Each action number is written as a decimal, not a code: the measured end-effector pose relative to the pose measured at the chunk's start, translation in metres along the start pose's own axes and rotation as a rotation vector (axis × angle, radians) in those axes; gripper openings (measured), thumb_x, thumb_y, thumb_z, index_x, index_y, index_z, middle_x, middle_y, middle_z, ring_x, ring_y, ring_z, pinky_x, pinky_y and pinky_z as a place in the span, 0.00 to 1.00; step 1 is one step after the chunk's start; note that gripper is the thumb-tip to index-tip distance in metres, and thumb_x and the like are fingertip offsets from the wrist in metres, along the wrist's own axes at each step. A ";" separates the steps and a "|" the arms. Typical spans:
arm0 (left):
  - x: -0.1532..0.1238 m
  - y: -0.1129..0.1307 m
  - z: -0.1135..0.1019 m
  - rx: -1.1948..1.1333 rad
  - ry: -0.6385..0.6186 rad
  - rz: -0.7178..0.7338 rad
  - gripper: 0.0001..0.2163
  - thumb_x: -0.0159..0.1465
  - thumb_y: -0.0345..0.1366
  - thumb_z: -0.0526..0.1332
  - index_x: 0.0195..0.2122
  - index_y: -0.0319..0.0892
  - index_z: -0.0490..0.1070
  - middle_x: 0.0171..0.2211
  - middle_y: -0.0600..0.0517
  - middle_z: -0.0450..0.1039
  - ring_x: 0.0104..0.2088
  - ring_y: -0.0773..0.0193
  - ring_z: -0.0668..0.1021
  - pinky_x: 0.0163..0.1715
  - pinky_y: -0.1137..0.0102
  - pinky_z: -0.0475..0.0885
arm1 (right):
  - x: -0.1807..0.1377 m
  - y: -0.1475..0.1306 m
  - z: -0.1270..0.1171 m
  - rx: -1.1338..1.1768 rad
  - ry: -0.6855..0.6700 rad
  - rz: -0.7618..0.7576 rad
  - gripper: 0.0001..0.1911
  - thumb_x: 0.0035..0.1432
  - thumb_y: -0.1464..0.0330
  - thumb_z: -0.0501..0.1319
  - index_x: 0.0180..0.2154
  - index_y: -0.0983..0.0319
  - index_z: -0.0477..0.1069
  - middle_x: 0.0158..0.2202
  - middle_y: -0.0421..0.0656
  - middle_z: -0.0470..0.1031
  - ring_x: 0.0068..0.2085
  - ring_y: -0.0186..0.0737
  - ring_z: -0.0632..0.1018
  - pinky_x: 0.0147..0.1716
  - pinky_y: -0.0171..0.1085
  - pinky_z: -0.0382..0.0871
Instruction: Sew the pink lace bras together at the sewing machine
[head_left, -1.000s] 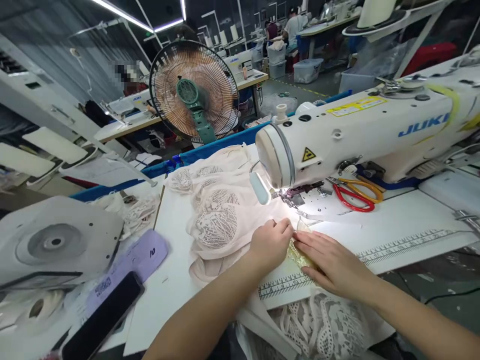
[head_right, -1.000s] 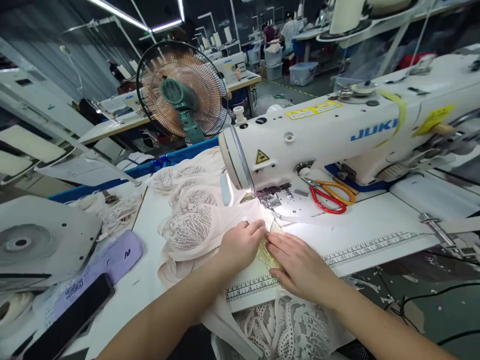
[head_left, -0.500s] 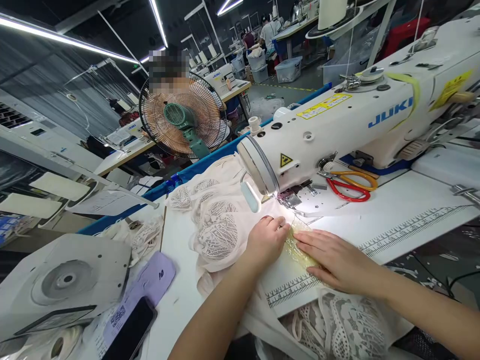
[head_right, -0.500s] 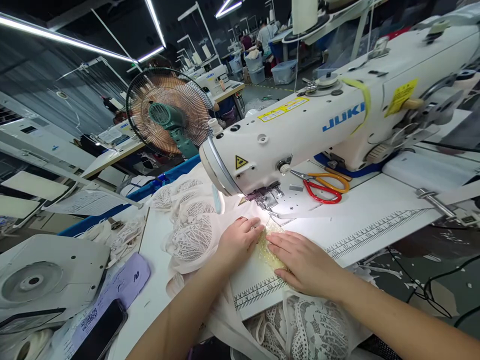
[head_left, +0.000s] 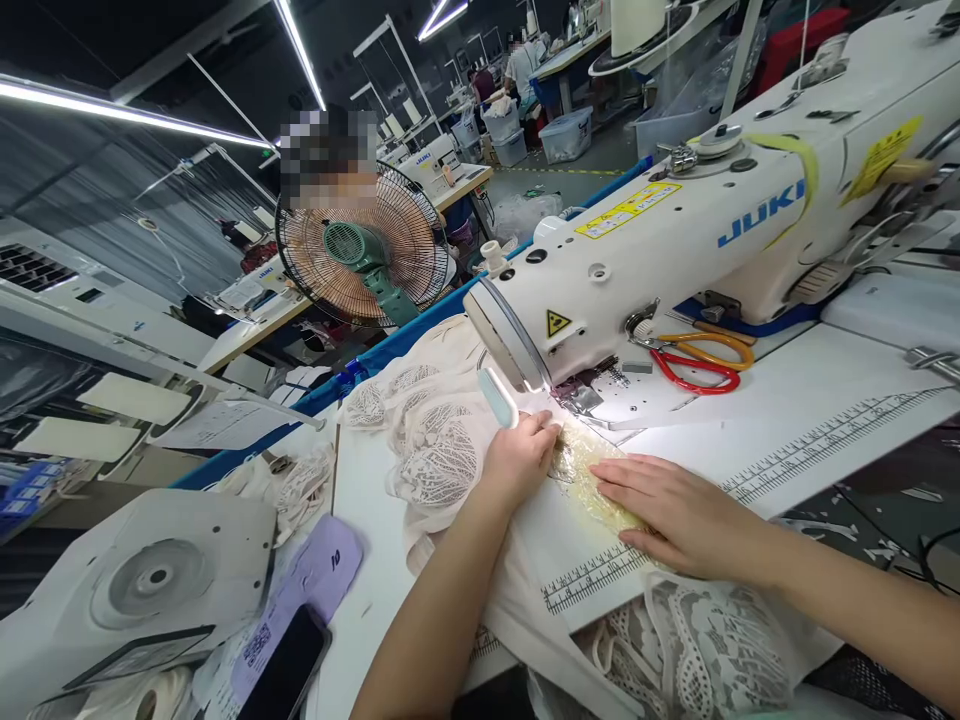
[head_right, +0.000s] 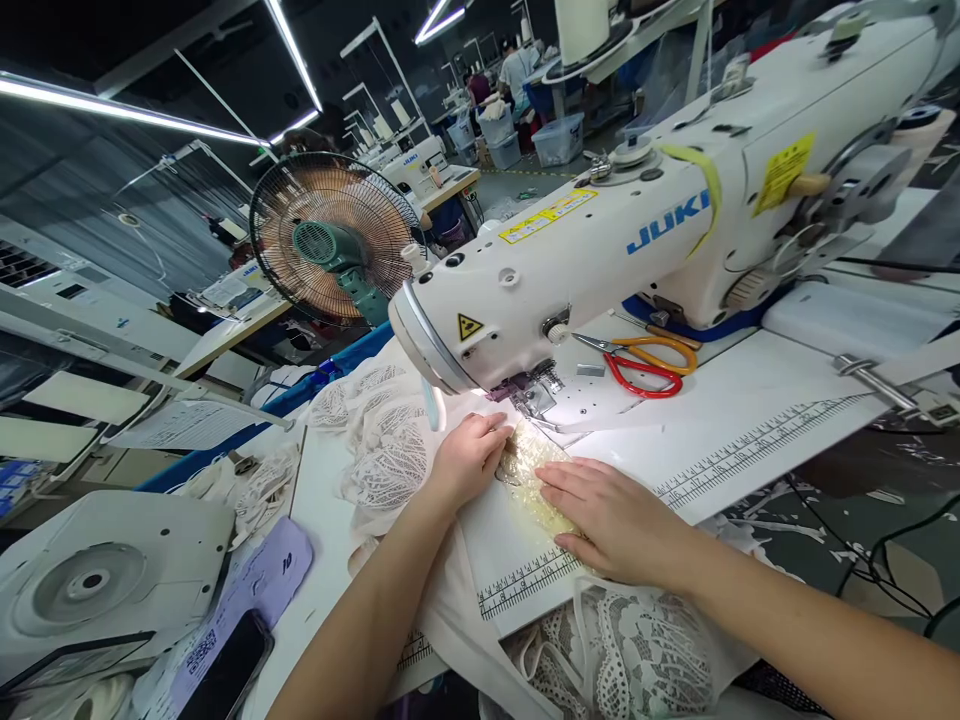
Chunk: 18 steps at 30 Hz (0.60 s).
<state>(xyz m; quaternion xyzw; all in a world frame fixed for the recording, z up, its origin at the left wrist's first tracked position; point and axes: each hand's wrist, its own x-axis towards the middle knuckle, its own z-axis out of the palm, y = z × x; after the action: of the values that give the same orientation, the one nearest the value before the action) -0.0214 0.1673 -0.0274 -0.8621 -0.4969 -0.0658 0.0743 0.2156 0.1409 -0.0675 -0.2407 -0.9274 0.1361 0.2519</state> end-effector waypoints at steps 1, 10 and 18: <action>0.001 -0.002 0.001 0.001 0.001 -0.006 0.12 0.66 0.32 0.50 0.43 0.42 0.72 0.48 0.46 0.72 0.43 0.61 0.75 0.40 0.65 0.73 | 0.000 0.000 0.000 0.006 0.006 0.002 0.19 0.58 0.64 0.57 0.50 0.63 0.68 0.56 0.48 0.68 0.56 0.47 0.68 0.55 0.50 0.63; 0.006 -0.013 0.006 0.045 -0.024 -0.074 0.11 0.66 0.34 0.52 0.45 0.43 0.72 0.49 0.48 0.72 0.46 0.59 0.74 0.44 0.63 0.73 | 0.002 -0.001 0.000 0.024 0.030 -0.007 0.18 0.58 0.64 0.58 0.49 0.62 0.69 0.55 0.47 0.69 0.56 0.45 0.69 0.55 0.48 0.64; -0.002 0.000 -0.012 0.129 -0.152 -0.161 0.12 0.66 0.33 0.51 0.47 0.43 0.70 0.52 0.47 0.69 0.47 0.57 0.74 0.43 0.63 0.73 | 0.000 -0.001 0.000 -0.004 -0.018 -0.021 0.18 0.58 0.65 0.56 0.49 0.65 0.69 0.55 0.51 0.69 0.54 0.49 0.69 0.53 0.50 0.64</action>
<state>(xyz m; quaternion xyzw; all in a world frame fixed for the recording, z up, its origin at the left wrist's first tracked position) -0.0227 0.1628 -0.0156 -0.8154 -0.5719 0.0258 0.0861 0.2157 0.1402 -0.0672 -0.2303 -0.9324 0.1340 0.2442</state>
